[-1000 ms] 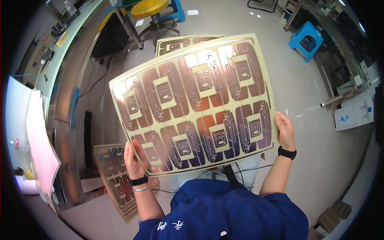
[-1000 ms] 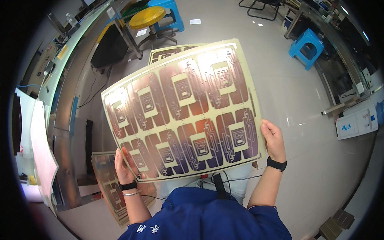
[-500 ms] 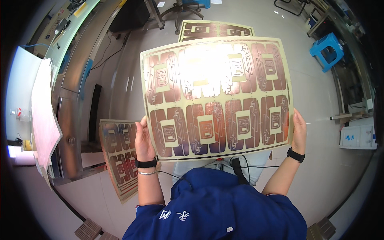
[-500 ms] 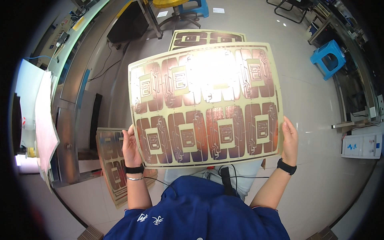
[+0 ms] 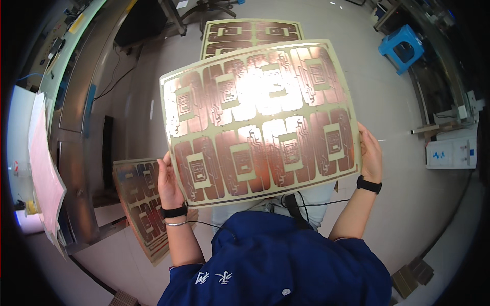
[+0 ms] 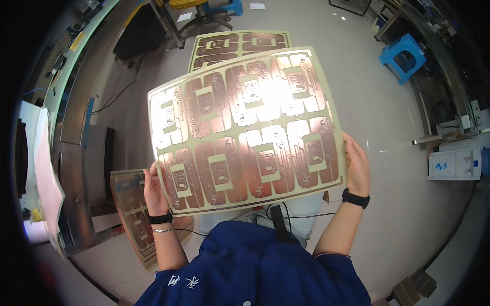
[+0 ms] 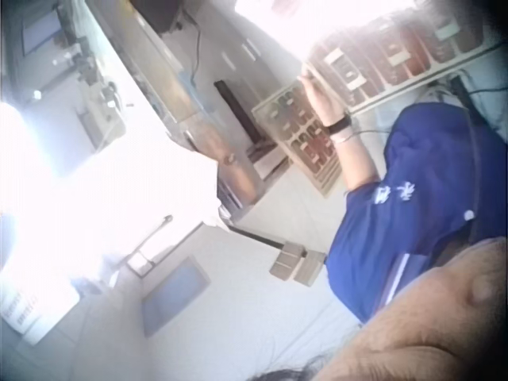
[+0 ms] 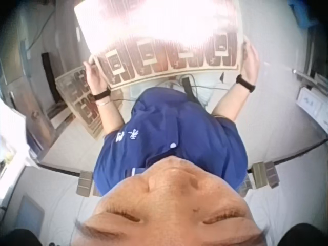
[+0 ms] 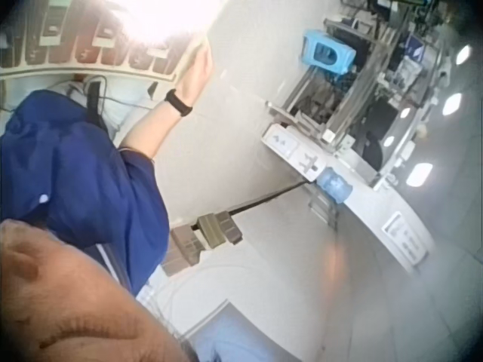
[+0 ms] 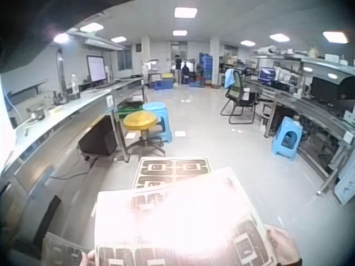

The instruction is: Holding and visually inspecting large flexible sheets with printed circuit patterns.

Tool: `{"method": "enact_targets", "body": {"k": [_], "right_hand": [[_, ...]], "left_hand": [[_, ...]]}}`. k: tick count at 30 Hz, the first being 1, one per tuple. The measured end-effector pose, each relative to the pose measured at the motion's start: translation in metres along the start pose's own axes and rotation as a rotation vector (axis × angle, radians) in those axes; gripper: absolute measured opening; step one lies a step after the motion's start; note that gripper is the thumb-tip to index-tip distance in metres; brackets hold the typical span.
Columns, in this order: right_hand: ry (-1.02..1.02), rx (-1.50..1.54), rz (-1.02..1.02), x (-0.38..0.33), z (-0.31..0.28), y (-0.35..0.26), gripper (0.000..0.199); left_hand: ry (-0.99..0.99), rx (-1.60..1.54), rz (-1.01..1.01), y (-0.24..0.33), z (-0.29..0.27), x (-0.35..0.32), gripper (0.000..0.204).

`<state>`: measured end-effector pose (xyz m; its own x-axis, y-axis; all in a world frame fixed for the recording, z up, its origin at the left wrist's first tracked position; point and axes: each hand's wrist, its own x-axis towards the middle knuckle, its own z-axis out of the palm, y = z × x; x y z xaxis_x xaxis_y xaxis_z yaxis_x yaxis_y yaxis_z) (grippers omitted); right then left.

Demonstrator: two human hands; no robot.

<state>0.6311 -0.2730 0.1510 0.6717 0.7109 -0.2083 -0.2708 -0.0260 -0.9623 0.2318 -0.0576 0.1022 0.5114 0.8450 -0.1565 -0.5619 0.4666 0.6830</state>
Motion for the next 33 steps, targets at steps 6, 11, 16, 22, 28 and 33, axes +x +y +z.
{"method": "enact_targets", "body": {"k": [6, 11, 16, 22, 28, 33], "right_hand": [[-0.060, 0.083, -0.004, 0.002, -0.001, 0.000, 0.040], [-0.096, 0.092, -0.006, 0.005, -0.001, 0.003, 0.042], [-0.072, 0.060, 0.005, 0.008, -0.011, 0.012, 0.041], [-0.018, 0.036, -0.023, 0.005, -0.006, 0.009, 0.042], [-0.001, 0.060, -0.037, 0.011, -0.018, 0.013, 0.041], [0.077, -0.008, -0.097, 0.021, -0.012, 0.009, 0.036]], "left_hand": [[0.183, 0.032, 0.017, 0.000, 0.007, 0.001, 0.042], [0.175, 0.058, 0.027, 0.002, 0.014, 0.000, 0.042], [0.208, -0.022, 0.012, 0.002, 0.007, 0.001, 0.040], [0.208, 0.233, 0.060, 0.003, 0.022, 0.005, 0.045], [0.196, 0.264, 0.132, 0.006, 0.014, 0.005, 0.044], [0.198, 0.275, 0.186, 0.010, 0.019, 0.009, 0.044]]}}
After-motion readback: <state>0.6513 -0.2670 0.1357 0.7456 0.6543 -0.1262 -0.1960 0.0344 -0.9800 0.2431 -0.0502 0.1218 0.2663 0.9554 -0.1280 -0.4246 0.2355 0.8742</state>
